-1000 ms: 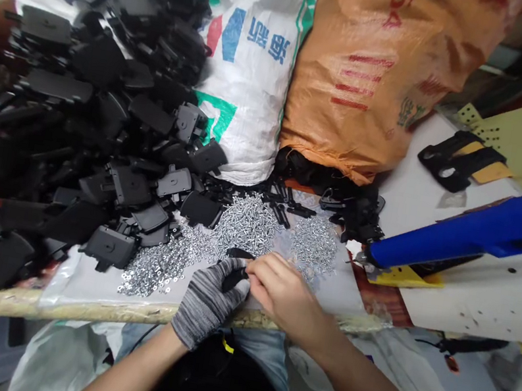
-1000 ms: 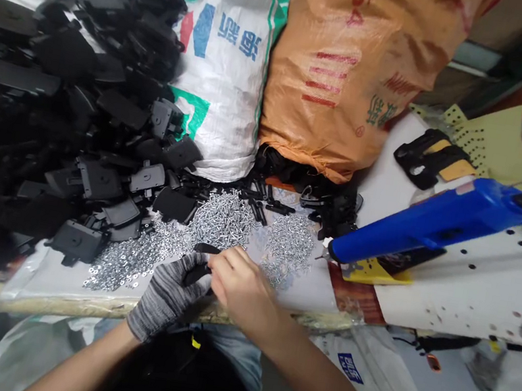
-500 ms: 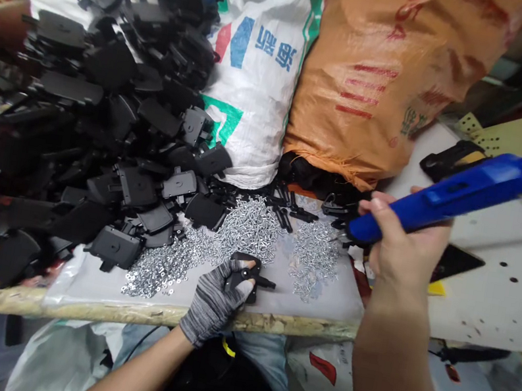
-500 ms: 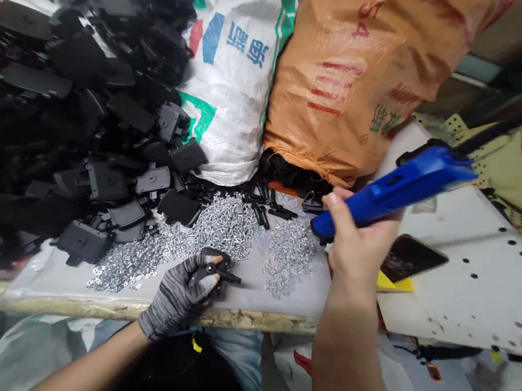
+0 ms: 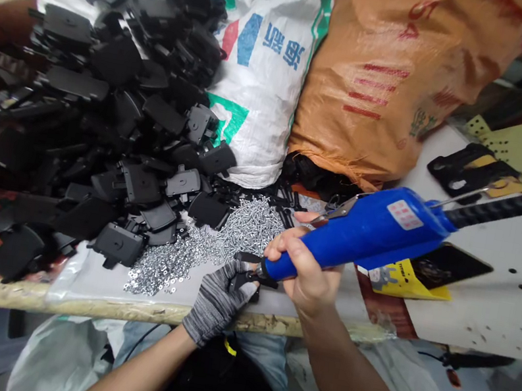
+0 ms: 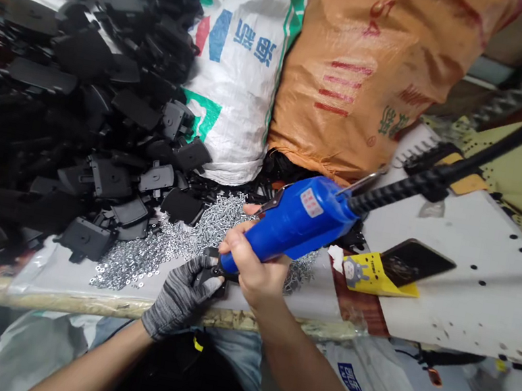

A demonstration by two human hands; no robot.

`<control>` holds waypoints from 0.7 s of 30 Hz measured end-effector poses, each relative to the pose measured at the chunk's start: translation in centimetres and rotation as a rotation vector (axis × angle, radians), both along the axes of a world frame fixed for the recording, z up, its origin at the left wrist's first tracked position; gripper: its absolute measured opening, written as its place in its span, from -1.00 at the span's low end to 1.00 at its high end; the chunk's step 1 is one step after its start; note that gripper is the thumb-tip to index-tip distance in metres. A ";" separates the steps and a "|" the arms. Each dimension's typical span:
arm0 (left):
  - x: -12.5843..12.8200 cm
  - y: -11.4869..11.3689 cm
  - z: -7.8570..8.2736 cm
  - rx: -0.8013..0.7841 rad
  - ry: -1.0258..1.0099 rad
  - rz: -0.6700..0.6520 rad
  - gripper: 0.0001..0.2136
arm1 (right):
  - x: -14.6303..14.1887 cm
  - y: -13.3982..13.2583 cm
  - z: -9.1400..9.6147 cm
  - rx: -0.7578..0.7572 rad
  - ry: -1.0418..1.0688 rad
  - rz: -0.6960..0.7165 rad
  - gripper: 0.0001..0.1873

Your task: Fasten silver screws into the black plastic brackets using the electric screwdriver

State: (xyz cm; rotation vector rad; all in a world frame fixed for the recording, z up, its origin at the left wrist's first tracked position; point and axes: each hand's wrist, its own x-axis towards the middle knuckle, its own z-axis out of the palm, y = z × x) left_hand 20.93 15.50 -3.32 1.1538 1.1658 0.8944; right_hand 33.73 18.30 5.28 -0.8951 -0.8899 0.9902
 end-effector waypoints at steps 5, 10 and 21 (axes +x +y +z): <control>-0.1 0.1 0.1 0.023 -0.002 -0.017 -0.73 | 0.4 -0.2 -0.7 -0.010 -0.049 0.077 -0.58; -0.1 0.1 0.3 0.020 -0.038 -0.027 -0.74 | 0.7 -0.2 -0.8 -0.003 -0.072 0.096 -0.58; 0.1 0.1 0.0 0.064 0.056 -0.032 -0.72 | 0.8 -0.1 -1.7 0.123 -0.112 0.238 -0.64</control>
